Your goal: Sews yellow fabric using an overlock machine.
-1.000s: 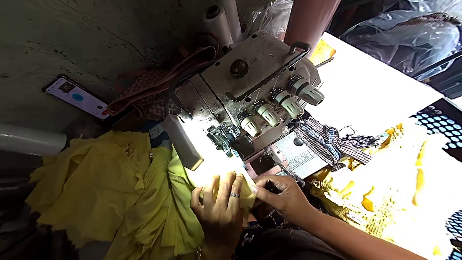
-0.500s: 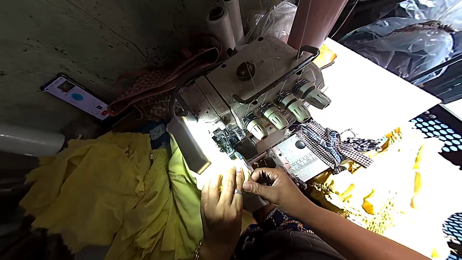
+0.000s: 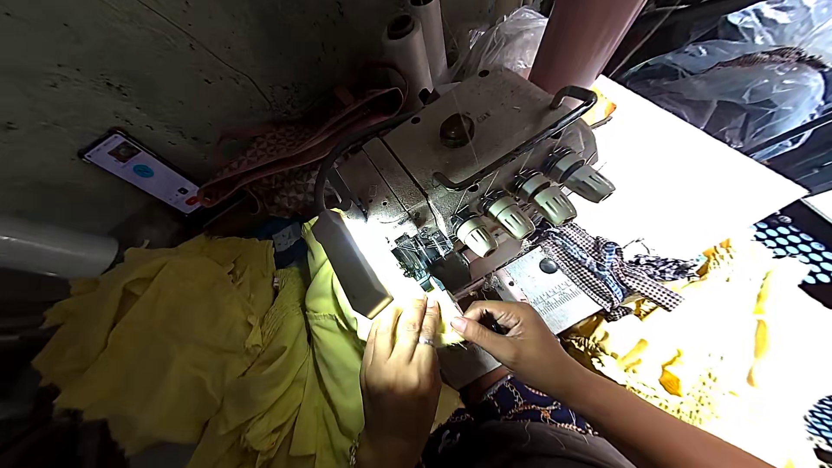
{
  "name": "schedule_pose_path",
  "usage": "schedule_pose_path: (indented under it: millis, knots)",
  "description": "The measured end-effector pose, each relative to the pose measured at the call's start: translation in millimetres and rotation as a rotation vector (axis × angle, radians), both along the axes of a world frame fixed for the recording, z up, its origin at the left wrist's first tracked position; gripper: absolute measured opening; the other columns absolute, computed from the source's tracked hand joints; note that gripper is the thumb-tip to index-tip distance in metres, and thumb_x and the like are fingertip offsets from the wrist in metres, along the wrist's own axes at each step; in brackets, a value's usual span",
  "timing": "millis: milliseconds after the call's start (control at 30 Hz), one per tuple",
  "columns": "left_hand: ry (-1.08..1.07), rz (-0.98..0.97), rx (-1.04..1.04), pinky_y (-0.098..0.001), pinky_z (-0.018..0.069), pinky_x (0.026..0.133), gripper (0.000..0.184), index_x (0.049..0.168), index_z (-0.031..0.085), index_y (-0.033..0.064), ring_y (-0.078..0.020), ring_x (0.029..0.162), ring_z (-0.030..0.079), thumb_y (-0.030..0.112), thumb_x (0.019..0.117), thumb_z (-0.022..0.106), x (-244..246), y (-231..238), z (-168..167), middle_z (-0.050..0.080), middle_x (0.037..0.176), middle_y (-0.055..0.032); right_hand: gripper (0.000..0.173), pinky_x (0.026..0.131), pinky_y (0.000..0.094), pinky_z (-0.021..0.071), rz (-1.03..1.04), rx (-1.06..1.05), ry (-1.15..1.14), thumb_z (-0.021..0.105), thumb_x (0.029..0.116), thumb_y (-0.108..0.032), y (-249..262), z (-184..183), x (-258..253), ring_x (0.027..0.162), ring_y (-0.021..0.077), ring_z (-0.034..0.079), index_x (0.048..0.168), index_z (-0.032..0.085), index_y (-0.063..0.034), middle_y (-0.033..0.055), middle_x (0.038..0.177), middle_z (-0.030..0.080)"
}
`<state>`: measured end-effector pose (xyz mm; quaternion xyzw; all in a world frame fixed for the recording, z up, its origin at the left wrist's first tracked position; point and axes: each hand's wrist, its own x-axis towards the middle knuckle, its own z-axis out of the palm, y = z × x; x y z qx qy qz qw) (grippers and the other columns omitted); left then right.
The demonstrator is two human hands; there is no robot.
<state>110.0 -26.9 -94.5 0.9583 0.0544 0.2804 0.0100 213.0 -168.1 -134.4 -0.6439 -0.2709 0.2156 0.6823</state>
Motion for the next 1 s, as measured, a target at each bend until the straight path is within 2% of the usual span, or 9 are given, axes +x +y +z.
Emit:
schedule_pose_path:
  millis: [267, 400, 533, 633, 700, 767, 833, 867, 1000]
  knots:
    - [-0.012, 0.013, -0.203, -0.0321, 0.0534, 0.095, 0.030, 0.102, 0.081, 0.0071, -0.0243, 0.111, 0.072, 0.007, 0.0876, 0.054, 17, 25, 6, 0.078, 0.112, -0.0091, 0.034, 0.047, 0.0103, 0.0250, -0.083, 0.022, 0.046, 0.070, 0.0878, -0.019, 29, 3, 15, 0.049, -0.0089, 0.033, 0.064, 0.046, -0.0205, -0.0161, 0.056, 0.037]
    - [0.033, 0.140, -0.233, -0.0385, 0.0565, 0.089, 0.029, 0.099, 0.081, 0.0082, -0.0267, 0.105, 0.073, 0.011, 0.0871, 0.056, 29, 42, 6, 0.077, 0.109, -0.0120, 0.033, 0.049, 0.0092, 0.0247, -0.163, 0.084, -0.064, 0.070, 0.0882, -0.018, 33, -7, 10, 0.052, -0.0099, 0.033, 0.064, 0.047, -0.0175, -0.0150, 0.058, 0.039]
    - [0.101, 0.264, -0.238, -0.0436, 0.0558, 0.090, 0.024, 0.101, 0.079, 0.0048, -0.0287, 0.108, 0.070, 0.014, 0.0897, 0.060, 32, 47, 11, 0.074, 0.108, -0.0157, 0.047, 0.055, 0.0118, 0.0356, -0.190, 0.125, -0.339, 0.067, 0.0994, -0.040, 16, -51, 1, 0.059, -0.0040, 0.044, 0.071, 0.050, -0.0077, -0.0030, 0.064, 0.048]
    - [0.110, 0.277, -0.168, -0.0469, 0.0559, 0.089, 0.026, 0.094, 0.078, 0.0021, -0.0341, 0.111, 0.070, 0.017, 0.0890, 0.057, 26, 46, 15, 0.074, 0.115, -0.0167, 0.052, 0.052, 0.0159, 0.0363, -0.197, -0.010, -0.497, 0.063, 0.0996, -0.046, 1, -67, -5, 0.055, 0.0030, 0.045, 0.071, 0.053, -0.0046, 0.0025, 0.060, 0.049]
    - [0.119, 0.276, -0.142, -0.0453, 0.0570, 0.089, 0.030, 0.102, 0.079, 0.0019, -0.0343, 0.108, 0.072, 0.018, 0.0936, 0.056, 15, 45, 18, 0.074, 0.121, -0.0159, 0.059, 0.051, 0.0193, 0.0376, -0.164, -0.106, -0.476, 0.057, 0.0968, -0.062, -7, -54, -8, 0.055, 0.0043, 0.046, 0.080, 0.059, -0.0060, 0.0012, 0.062, 0.051]
    - [0.114, 0.293, -0.148, -0.0441, 0.0577, 0.089, 0.030, 0.106, 0.079, 0.0013, -0.0327, 0.107, 0.073, 0.015, 0.0978, 0.054, 5, 42, 19, 0.073, 0.123, -0.0149, 0.065, 0.054, 0.0249, 0.0472, -0.108, -0.159, -0.507, 0.045, 0.0977, -0.070, -12, -30, -7, 0.063, 0.0077, 0.057, 0.105, 0.061, -0.0068, 0.0034, 0.075, 0.060]
    - [0.105, 0.316, -0.162, -0.0438, 0.0581, 0.088, 0.030, 0.110, 0.078, 0.0012, -0.0314, 0.107, 0.073, 0.014, 0.0999, 0.053, -6, 40, 18, 0.073, 0.123, -0.0144, 0.049, 0.066, 0.0255, 0.0552, -0.079, -0.189, -0.643, 0.042, 0.1079, -0.050, -10, -2, -4, 0.083, 0.0103, 0.066, 0.122, 0.059, -0.0064, 0.0078, 0.102, 0.067]
    - [0.099, 0.321, -0.170, -0.0440, 0.0585, 0.087, 0.029, 0.111, 0.077, 0.0012, -0.0312, 0.106, 0.074, 0.014, 0.0999, 0.054, -11, 38, 18, 0.073, 0.122, -0.0143, 0.040, 0.063, 0.0270, 0.0545, -0.119, -0.209, -0.746, 0.044, 0.1083, -0.039, -4, 10, -3, 0.084, 0.0144, 0.067, 0.122, 0.062, -0.0057, 0.0106, 0.106, 0.067]
    - [0.057, 0.314, -0.165, -0.0423, 0.0589, 0.084, 0.027, 0.106, 0.078, 0.0006, -0.0310, 0.102, 0.075, 0.014, 0.0975, 0.057, -25, 32, 21, 0.074, 0.121, -0.0142, 0.022, 0.049, 0.0320, 0.0514, -0.292, -0.321, -1.084, 0.059, 0.0977, -0.019, 30, 39, -2, 0.064, 0.0236, 0.066, 0.106, 0.074, -0.0056, 0.0142, 0.097, 0.069]
